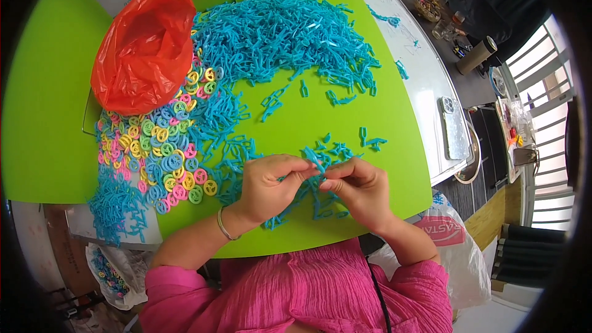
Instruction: Connecting small blue plastic links together to form a toy chain.
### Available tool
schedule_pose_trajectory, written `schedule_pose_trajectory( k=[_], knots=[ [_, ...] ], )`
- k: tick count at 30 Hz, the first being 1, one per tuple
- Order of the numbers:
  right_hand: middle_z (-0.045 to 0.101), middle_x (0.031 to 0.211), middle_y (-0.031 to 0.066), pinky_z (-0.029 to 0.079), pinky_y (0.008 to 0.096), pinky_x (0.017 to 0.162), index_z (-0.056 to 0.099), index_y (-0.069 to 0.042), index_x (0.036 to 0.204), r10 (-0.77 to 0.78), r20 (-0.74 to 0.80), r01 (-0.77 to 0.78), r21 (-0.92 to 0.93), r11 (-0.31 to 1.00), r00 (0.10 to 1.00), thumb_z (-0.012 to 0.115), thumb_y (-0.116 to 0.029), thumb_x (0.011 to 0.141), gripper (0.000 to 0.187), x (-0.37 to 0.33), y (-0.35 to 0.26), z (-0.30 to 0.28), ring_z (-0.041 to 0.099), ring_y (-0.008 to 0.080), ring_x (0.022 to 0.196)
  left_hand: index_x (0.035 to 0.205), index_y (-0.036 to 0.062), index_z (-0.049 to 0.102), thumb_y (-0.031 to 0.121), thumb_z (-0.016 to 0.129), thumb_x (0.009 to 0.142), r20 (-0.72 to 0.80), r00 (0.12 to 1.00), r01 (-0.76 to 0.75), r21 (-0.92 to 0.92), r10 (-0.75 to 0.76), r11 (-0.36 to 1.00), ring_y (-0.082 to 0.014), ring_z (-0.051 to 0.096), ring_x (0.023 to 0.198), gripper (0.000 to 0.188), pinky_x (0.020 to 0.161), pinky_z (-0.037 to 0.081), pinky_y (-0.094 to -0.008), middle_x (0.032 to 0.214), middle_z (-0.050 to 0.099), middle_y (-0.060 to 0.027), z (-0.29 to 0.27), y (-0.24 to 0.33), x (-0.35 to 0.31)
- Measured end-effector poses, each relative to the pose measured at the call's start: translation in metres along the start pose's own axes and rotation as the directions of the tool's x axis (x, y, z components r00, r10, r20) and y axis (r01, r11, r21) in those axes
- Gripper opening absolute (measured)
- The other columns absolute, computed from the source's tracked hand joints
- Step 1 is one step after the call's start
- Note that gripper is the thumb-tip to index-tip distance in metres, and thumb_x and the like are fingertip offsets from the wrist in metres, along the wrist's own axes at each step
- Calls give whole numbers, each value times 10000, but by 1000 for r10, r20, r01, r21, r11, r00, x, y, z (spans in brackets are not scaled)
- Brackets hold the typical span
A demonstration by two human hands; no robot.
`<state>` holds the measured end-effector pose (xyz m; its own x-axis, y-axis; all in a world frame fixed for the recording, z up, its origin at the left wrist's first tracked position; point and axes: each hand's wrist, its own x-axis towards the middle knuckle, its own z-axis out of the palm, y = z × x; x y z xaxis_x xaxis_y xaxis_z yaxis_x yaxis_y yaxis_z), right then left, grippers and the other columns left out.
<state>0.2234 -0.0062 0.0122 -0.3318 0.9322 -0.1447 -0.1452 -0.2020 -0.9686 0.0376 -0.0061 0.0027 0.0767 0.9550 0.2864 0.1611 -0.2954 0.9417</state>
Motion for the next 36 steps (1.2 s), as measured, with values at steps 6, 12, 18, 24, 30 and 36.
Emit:
schedule_pose_trajectory(
  k=[6,12,18,24,30,36],
  knots=[
    [634,822,78,528,259,707,584,32,881,-4,-9,5,92,996,1000,658,17,822,96,0,0,-2,624,130,746,765,-18,659,-40,699,760,28,992,126,-101,-124,987,-133,665,705,46,637,528,-242,793,692,-106,2,5,-1],
    [608,863,73,484,250,721,570,-21,1196,-112,73,133,-429,893,991,674,24,790,421,2,-20,-7,589,145,772,959,-14,600,-19,653,821,146,989,3,203,-34,979,-151,663,789,148,697,524,-249,890,688,-124,6,11,4],
    [620,908,108,475,299,781,604,-35,1143,-437,149,378,-777,503,887,702,35,730,431,0,-18,-7,605,230,860,1179,35,332,-33,562,874,279,911,389,-333,-304,859,-193,570,1094,388,888,468,-267,1187,569,-158,3,1,9],
    [650,985,130,481,324,820,627,-9,1035,-544,-31,289,-821,492,838,673,75,724,325,-4,-12,-38,621,259,951,1200,10,389,-4,566,876,161,955,273,-146,-250,951,-202,566,1097,369,895,471,-296,1238,528,-168,-4,9,13],
    [666,973,116,485,282,794,635,12,1035,-533,-221,129,-830,542,817,608,101,760,290,-18,-17,-80,643,189,908,1215,-12,431,24,572,882,116,973,212,-101,-200,972,-189,577,1069,363,887,472,-294,1208,555,-147,-10,10,20],
    [653,987,130,480,312,784,643,-8,1079,-538,-195,-23,-950,310,820,663,7,763,317,-23,-19,-104,624,238,893,987,34,625,49,624,832,121,975,134,361,-189,923,-195,602,947,156,819,475,-304,992,640,-88,-15,16,24]
  ],
)
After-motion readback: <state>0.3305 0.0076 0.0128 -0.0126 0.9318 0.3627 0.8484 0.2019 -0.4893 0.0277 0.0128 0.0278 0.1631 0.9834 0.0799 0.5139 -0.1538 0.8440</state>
